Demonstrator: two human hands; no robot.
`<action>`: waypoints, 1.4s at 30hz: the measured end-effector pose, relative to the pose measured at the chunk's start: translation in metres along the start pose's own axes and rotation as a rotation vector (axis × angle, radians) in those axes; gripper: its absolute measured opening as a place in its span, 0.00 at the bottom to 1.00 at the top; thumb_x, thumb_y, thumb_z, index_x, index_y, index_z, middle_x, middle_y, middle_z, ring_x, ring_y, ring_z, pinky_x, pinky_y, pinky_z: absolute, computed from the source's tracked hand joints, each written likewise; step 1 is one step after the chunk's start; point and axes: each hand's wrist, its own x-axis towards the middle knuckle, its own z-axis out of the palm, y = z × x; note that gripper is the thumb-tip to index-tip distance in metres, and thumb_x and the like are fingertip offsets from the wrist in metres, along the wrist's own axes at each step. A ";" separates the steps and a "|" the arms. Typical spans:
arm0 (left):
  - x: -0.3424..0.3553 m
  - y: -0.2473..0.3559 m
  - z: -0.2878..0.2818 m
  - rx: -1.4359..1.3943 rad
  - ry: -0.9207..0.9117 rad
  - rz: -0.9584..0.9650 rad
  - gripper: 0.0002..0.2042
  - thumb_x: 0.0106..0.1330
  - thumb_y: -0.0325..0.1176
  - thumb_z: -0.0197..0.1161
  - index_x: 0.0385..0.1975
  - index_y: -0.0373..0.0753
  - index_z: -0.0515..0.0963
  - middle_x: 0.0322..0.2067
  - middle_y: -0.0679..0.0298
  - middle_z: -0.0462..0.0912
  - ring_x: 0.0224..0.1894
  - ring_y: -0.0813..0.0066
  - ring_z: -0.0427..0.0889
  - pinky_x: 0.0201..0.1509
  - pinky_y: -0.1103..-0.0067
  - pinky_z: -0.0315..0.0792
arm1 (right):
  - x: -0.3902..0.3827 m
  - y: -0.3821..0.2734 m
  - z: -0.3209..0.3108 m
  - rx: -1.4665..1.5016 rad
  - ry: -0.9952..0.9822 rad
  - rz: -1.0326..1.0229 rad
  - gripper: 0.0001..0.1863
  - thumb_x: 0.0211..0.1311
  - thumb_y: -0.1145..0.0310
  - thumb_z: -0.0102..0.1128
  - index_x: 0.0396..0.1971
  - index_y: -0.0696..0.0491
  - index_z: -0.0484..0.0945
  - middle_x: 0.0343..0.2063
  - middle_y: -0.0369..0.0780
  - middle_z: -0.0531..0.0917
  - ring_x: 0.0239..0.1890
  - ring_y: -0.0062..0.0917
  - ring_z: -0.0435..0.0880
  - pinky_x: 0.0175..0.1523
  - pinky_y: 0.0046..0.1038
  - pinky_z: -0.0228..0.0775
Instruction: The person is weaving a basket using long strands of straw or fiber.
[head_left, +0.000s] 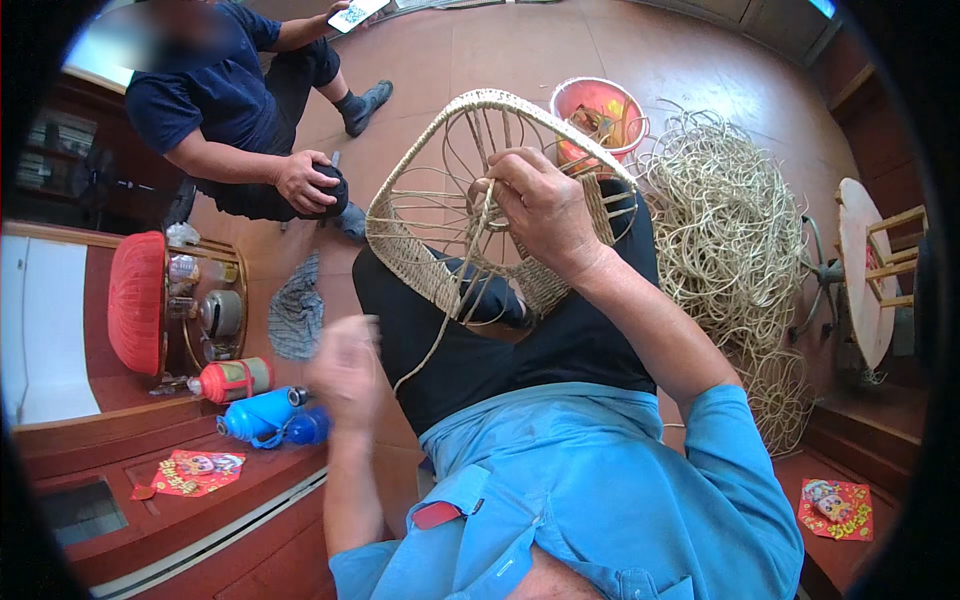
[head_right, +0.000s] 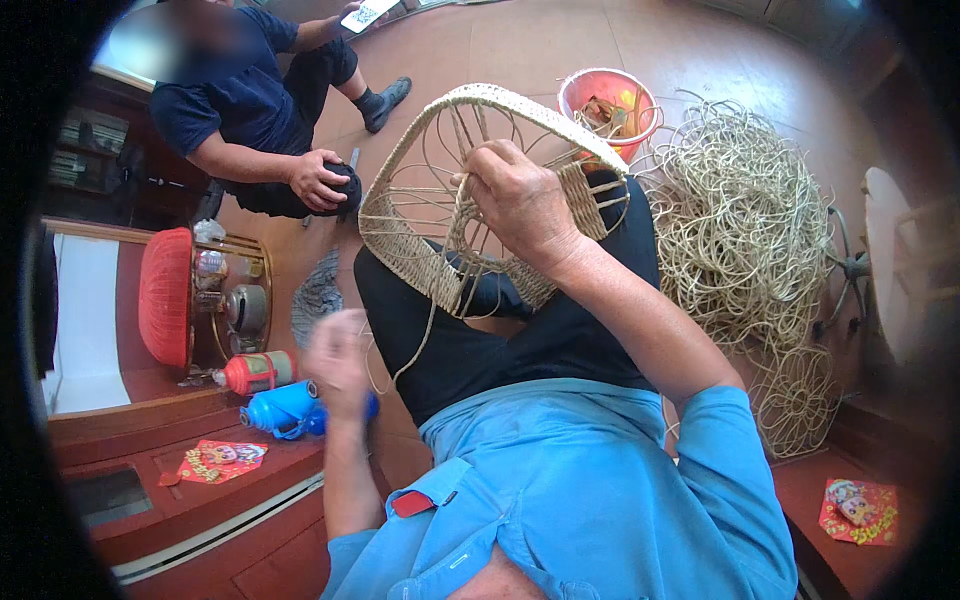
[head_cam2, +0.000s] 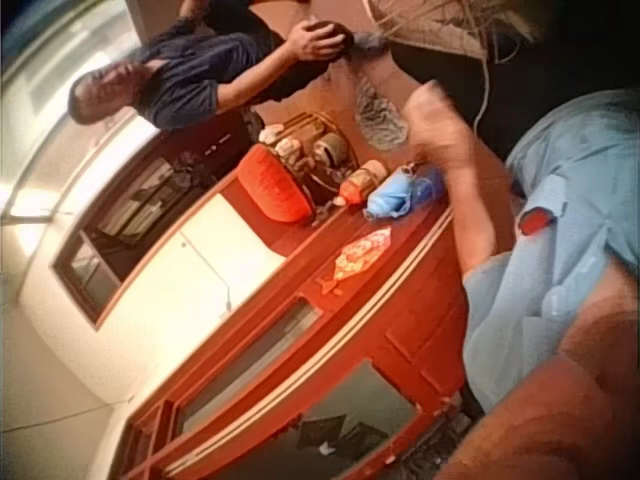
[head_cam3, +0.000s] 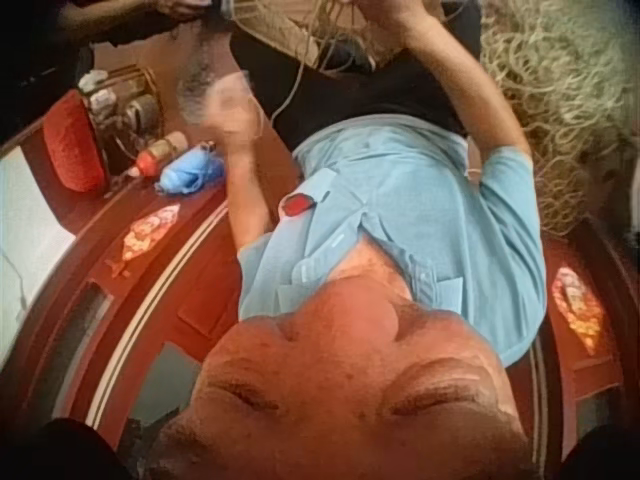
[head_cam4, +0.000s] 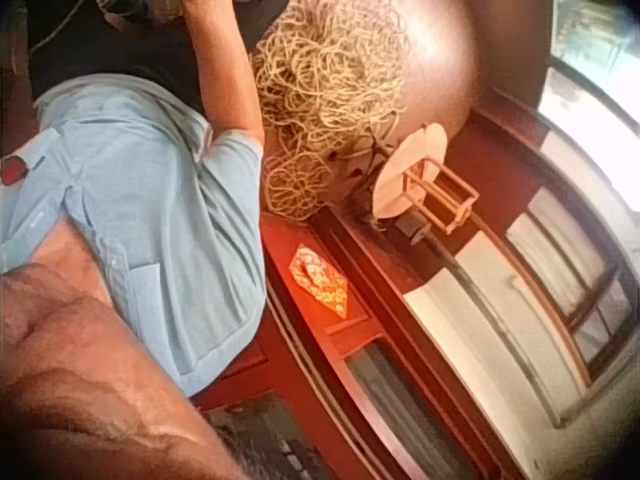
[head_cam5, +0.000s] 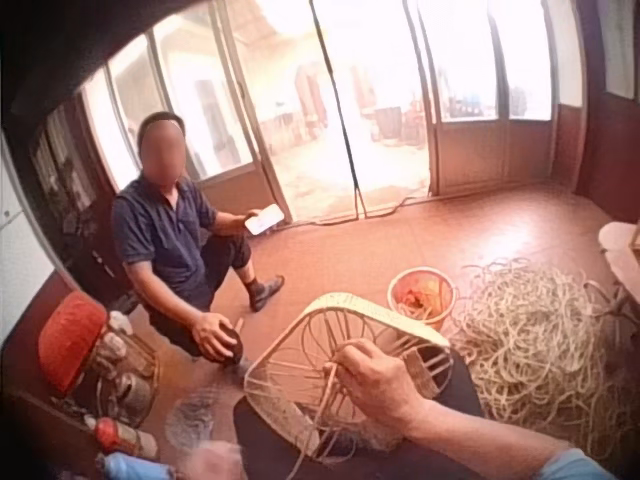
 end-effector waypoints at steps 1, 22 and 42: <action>-0.003 0.045 0.017 0.147 -0.205 0.320 0.07 0.74 0.26 0.68 0.48 0.37 0.88 0.42 0.57 0.91 0.41 0.61 0.90 0.46 0.71 0.83 | 0.004 -0.001 0.001 0.001 -0.007 -0.012 0.07 0.75 0.68 0.67 0.42 0.55 0.80 0.43 0.44 0.85 0.41 0.45 0.90 0.43 0.43 0.86; 0.111 0.055 0.153 0.158 0.141 0.465 0.05 0.75 0.29 0.68 0.46 0.38 0.85 0.36 0.55 0.86 0.39 0.51 0.88 0.42 0.60 0.80 | 0.028 0.001 0.016 -0.313 -0.100 -0.011 0.11 0.75 0.62 0.69 0.42 0.50 0.76 0.30 0.40 0.88 0.31 0.38 0.92 0.33 0.39 0.82; 0.101 0.058 0.144 0.011 -0.056 0.326 0.07 0.78 0.29 0.64 0.48 0.34 0.85 0.36 0.50 0.87 0.41 0.46 0.88 0.45 0.59 0.79 | -0.017 0.004 -0.018 0.873 -0.169 0.610 0.16 0.81 0.68 0.64 0.62 0.56 0.77 0.38 0.33 0.84 0.30 0.12 0.79 0.33 0.19 0.73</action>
